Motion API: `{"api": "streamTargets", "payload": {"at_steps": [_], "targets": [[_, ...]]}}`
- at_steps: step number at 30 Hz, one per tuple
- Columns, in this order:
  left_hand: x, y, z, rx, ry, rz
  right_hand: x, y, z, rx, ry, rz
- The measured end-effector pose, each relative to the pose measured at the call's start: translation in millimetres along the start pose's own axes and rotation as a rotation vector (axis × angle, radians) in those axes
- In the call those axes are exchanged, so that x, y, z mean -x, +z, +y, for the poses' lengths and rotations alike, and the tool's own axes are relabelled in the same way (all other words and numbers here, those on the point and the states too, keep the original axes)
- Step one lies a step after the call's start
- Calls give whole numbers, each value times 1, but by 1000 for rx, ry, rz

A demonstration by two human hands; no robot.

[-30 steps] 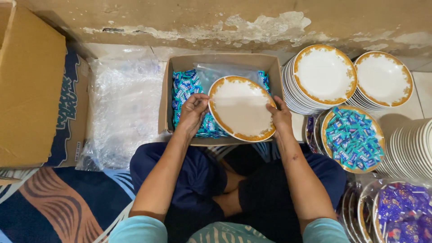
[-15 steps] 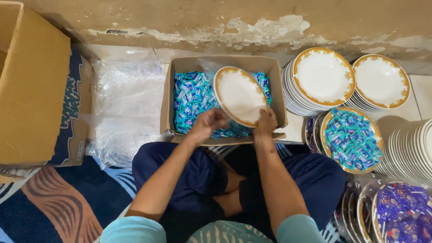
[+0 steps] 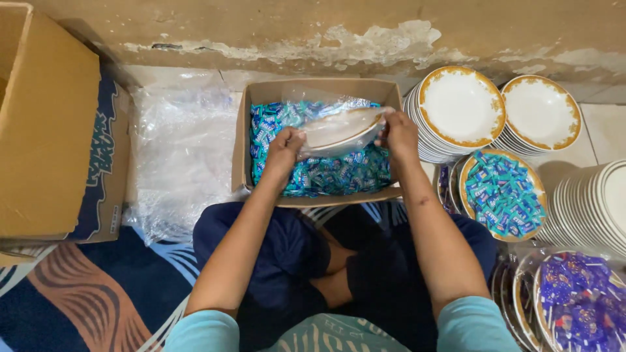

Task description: Wrapping plates in plastic and packing them into a box with small packets

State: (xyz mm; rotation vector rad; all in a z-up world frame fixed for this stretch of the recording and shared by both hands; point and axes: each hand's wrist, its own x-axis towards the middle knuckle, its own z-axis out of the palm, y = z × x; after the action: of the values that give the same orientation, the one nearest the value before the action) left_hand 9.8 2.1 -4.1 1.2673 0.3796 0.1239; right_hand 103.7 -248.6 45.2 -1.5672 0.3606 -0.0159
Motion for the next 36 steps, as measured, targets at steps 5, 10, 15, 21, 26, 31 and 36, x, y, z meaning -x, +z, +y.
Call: {"api": "streamTargets", "payload": {"at_steps": [5, 10, 15, 21, 26, 31, 36], "targets": [[15, 25, 121, 219, 110, -21, 43, 4, -130, -250, 117, -194], [0, 38, 178, 291, 47, -7, 5, 7, -162, -552, 237, -314], [-45, 34, 135, 661, -280, 9, -50, 14, -106, -902, 428, -319], [-71, 18, 43, 629, -516, -89, -15, -6, -62, -619, 514, -538], [0, 11, 63, 254, -408, -348, -19, -35, -10, -509, 539, -540], [-7, -6, -3, -217, -139, -288, 0, -43, 18, -511, 598, -484], [20, -12, 38, 378, -481, -125, 55, -50, -14, 10, 227, -650]]}}
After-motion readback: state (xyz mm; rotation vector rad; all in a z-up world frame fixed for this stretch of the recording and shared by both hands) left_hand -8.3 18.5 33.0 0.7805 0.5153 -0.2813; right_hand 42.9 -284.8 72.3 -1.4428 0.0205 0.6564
